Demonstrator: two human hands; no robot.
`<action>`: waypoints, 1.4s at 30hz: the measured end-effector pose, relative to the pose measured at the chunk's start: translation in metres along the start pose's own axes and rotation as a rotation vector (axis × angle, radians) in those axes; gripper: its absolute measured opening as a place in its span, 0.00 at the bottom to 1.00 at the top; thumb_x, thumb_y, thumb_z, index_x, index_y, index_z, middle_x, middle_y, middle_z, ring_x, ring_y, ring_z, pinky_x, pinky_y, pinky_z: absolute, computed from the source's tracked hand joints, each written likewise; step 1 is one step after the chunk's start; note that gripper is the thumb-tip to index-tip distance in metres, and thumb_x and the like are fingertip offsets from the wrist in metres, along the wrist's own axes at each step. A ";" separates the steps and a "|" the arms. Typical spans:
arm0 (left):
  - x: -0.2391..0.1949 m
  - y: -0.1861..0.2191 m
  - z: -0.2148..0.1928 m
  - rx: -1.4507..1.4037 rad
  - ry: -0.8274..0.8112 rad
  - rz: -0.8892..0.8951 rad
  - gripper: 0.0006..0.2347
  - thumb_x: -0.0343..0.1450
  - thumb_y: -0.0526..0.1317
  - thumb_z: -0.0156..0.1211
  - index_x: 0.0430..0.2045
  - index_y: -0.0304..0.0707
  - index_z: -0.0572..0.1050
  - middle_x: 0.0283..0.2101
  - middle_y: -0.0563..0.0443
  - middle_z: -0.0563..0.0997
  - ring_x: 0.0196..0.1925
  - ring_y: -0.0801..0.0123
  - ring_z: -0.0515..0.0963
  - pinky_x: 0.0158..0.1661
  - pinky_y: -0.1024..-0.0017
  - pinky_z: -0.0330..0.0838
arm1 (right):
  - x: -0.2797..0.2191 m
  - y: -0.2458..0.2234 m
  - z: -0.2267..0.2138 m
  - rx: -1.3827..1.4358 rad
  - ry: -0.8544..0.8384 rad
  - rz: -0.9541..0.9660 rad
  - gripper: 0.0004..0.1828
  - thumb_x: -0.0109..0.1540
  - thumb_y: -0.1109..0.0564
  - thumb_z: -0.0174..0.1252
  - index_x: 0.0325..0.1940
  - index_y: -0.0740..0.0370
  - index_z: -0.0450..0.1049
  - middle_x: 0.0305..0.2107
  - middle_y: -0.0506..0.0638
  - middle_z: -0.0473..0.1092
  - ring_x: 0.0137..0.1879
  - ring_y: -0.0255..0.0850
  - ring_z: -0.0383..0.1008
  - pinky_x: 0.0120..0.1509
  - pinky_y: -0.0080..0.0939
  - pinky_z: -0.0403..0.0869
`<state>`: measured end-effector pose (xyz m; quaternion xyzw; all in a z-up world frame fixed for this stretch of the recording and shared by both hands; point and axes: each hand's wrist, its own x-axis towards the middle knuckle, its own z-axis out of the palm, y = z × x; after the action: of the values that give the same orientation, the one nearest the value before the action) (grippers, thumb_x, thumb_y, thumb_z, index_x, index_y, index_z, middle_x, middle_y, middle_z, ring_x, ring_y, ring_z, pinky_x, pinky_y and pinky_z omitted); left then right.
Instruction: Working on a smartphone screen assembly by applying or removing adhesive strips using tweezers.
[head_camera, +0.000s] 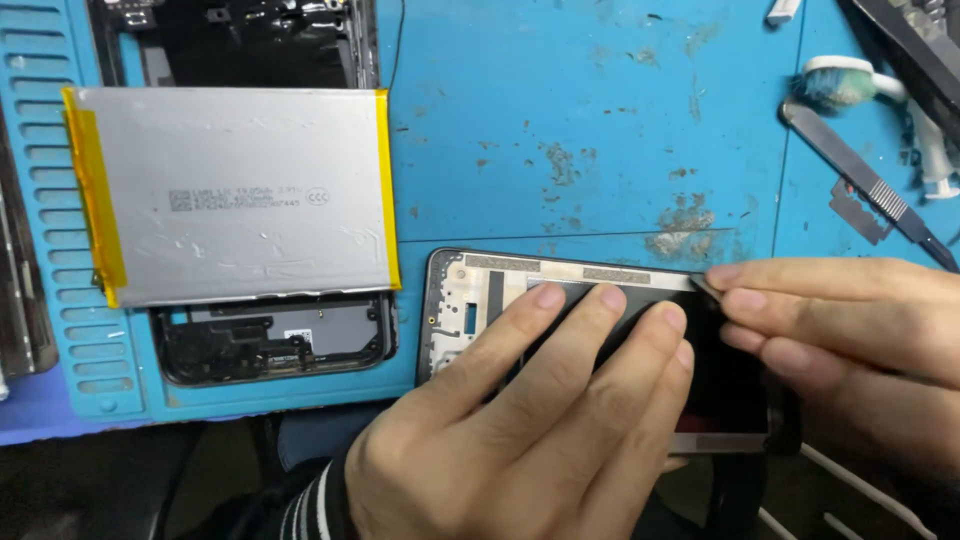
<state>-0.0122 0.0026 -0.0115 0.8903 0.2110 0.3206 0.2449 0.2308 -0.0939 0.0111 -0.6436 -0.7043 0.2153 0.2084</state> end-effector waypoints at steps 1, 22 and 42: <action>0.000 0.000 0.001 -0.012 0.003 0.009 0.05 0.78 0.33 0.70 0.46 0.33 0.86 0.52 0.48 0.86 0.56 0.61 0.85 0.60 0.63 0.81 | 0.009 -0.006 0.000 -0.060 -0.032 -0.162 0.06 0.58 0.70 0.59 0.37 0.65 0.72 0.44 0.58 0.77 0.57 0.53 0.84 0.55 0.39 0.88; -0.011 -0.009 -0.001 -0.021 0.089 0.073 0.01 0.79 0.29 0.71 0.42 0.31 0.86 0.51 0.44 0.87 0.56 0.58 0.88 0.60 0.63 0.83 | -0.014 0.008 0.012 -0.042 0.119 -0.134 0.14 0.60 0.68 0.66 0.40 0.63 0.66 0.43 0.52 0.74 0.56 0.48 0.84 0.58 0.37 0.87; -0.012 -0.012 -0.010 -0.032 0.152 0.141 0.03 0.79 0.29 0.65 0.42 0.28 0.84 0.51 0.39 0.84 0.55 0.52 0.88 0.58 0.60 0.85 | -0.018 0.046 -0.004 0.110 0.015 -0.127 0.12 0.65 0.65 0.57 0.50 0.59 0.66 0.49 0.53 0.73 0.61 0.50 0.83 0.67 0.42 0.89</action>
<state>-0.0298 0.0089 -0.0169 0.8721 0.1606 0.4069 0.2194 0.2723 -0.1079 -0.0122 -0.5869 -0.7292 0.2350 0.2620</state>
